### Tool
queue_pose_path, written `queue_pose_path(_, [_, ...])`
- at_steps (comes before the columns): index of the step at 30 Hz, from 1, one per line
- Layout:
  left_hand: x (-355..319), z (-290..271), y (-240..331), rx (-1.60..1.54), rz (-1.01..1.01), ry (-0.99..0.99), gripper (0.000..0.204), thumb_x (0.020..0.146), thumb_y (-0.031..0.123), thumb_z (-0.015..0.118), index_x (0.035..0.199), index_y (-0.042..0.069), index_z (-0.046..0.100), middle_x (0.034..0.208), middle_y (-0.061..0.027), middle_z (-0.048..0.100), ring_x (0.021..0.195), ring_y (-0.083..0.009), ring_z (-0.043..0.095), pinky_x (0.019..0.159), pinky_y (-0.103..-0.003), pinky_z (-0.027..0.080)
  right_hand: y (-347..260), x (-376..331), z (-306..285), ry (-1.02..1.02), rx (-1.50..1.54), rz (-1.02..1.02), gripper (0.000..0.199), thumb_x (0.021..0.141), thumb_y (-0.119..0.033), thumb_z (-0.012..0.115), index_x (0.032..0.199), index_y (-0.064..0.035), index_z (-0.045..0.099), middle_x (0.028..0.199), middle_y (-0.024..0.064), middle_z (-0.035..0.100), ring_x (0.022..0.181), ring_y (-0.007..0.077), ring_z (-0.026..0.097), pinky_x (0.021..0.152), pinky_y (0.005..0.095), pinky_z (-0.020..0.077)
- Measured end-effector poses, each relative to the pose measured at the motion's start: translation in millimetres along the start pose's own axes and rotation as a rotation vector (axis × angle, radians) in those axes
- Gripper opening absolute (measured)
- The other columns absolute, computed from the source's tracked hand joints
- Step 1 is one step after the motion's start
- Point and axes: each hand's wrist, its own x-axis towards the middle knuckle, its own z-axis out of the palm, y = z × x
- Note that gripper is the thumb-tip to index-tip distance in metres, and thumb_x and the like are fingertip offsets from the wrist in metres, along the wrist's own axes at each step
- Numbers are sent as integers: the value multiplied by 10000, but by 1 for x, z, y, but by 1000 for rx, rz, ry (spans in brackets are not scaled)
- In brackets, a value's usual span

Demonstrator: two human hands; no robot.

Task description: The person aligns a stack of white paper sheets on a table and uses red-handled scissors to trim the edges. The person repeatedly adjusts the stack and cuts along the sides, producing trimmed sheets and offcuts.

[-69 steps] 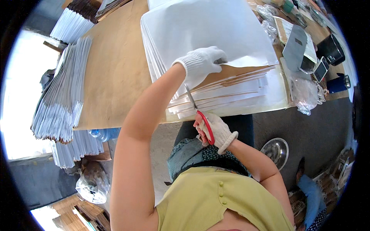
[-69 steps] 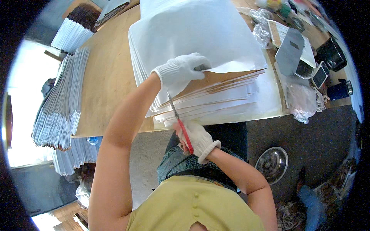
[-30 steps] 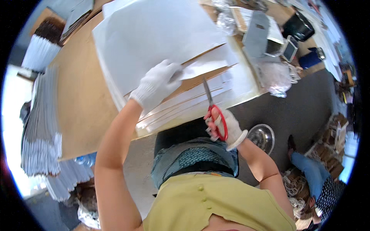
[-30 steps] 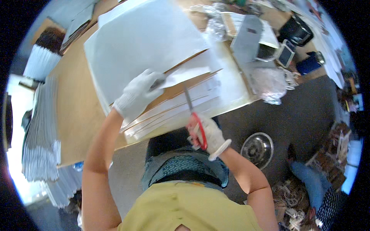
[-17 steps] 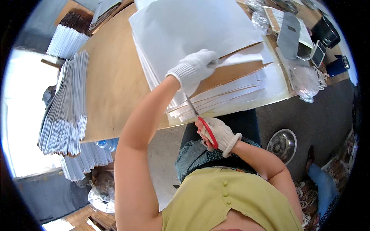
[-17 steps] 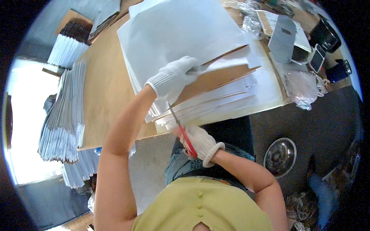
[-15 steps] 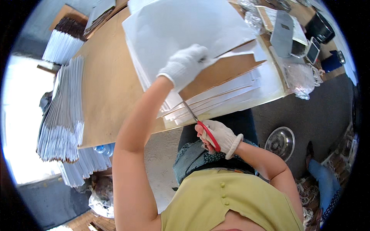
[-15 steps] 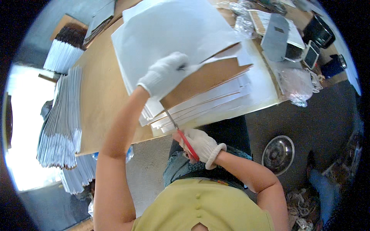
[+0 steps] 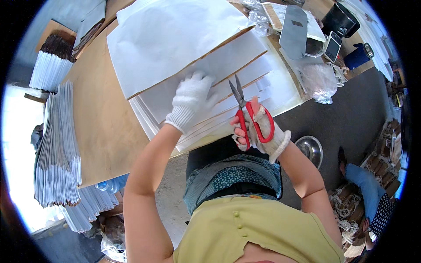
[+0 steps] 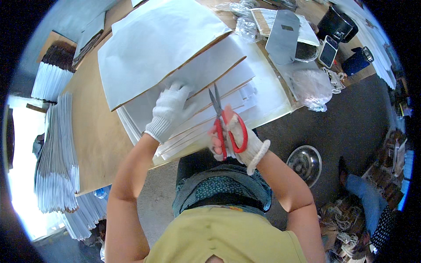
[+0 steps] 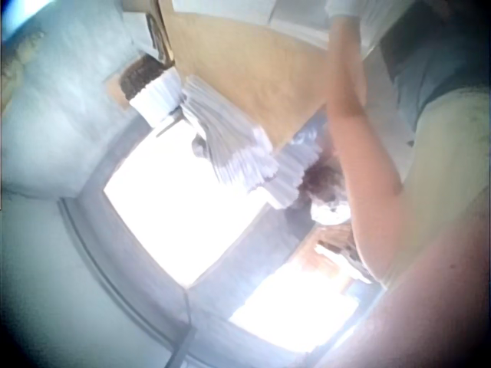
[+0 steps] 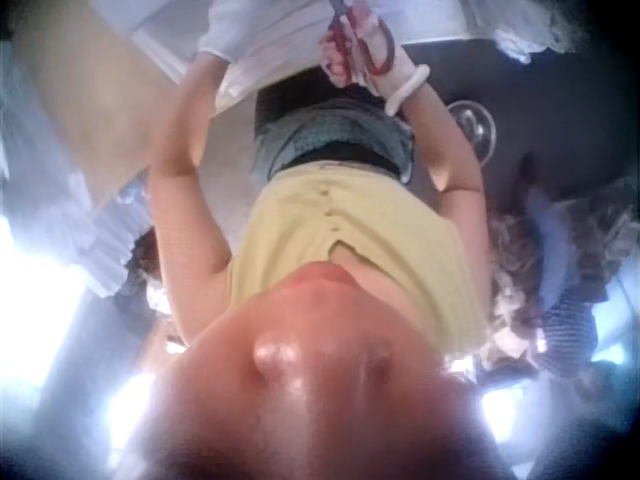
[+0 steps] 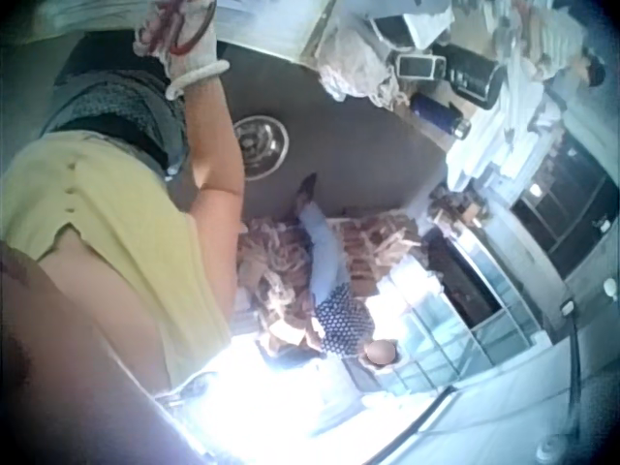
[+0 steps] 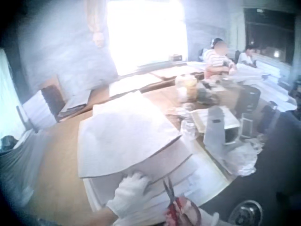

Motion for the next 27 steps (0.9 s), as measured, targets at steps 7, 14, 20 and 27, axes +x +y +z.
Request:
queue_pose_path(7, [-9,-2,2,8,67,-64,399,795,344,673,1108,99,642,1148,-163,563,1040,-380,554,914,-464,448,3,-14,16,104,114,39,948,767,-873,342,1002,27,522,656,92,508,565,227,519,551,343,461])
queue_pose_path(14, [0,-5,25,-12,-48,-34,286,834,307,630,1025,94,636,1009,-138,612,1002,-347,578,878,-451,468,0,-6,-1,33,49,38,833,846,-782,376,966,16,582,647,97,543,536,224,552,507,325,471])
queue_pose_path(20, [-4,0,21,-22,-136,-51,185,870,242,582,934,72,614,960,-143,616,927,-351,598,823,-452,487,0,-41,-11,67,-145,89,724,900,-692,421,990,12,562,642,53,570,517,181,570,500,288,482])
queue_pose_path(27, [-6,2,3,-56,54,22,198,881,228,598,1022,91,628,999,-143,629,901,-354,620,797,-444,491,-28,-25,-61,343,-304,-126,531,926,-546,553,892,-17,561,573,11,516,449,147,499,423,283,423])
